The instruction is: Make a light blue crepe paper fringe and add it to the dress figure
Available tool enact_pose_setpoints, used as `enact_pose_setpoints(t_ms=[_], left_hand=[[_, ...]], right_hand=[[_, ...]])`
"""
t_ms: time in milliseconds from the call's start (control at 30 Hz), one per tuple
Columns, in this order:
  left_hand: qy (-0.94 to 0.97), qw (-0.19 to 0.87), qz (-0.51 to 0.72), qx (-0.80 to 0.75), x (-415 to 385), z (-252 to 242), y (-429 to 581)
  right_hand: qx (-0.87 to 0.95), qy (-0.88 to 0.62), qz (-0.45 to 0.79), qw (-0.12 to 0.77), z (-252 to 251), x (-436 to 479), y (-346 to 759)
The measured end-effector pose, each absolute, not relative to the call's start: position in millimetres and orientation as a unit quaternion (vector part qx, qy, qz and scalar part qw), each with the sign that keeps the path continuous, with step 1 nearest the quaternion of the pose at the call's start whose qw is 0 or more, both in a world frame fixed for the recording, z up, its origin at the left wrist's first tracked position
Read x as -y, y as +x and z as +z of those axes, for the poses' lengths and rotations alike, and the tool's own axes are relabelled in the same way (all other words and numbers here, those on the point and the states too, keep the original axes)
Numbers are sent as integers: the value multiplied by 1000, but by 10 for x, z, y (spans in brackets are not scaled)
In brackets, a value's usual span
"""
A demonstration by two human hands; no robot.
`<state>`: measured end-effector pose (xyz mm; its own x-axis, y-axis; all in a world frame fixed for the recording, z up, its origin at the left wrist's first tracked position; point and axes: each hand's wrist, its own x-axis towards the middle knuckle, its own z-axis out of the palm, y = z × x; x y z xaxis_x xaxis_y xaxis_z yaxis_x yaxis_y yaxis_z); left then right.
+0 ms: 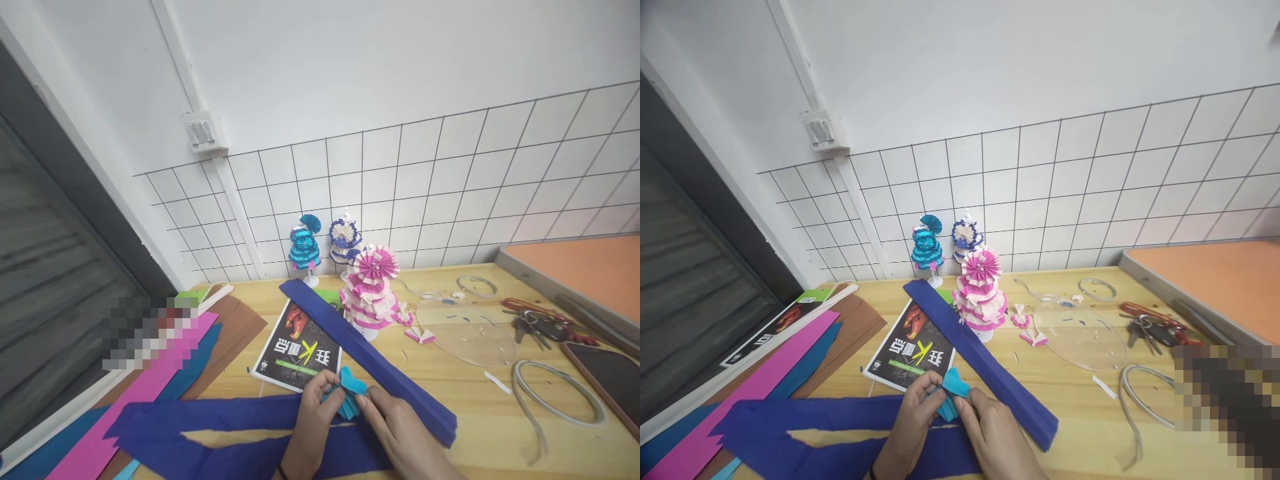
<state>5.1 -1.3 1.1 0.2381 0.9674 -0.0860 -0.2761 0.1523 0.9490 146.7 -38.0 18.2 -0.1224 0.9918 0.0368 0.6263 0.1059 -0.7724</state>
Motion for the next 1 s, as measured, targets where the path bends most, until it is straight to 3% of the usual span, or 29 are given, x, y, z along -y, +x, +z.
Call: enact_pose_setpoints(t_ms=[367,733,1000], left_hand=[[449,628,507,-382,0,23,32],[447,650,485,-379,24,79,29],[447,657,473,-381,-37,-10,-5]], right_hand=[[672,-592,328,300,172,371,1466],[514,-508,578,379,48,315,1449],[473,-505,605,394,-85,280,1423]])
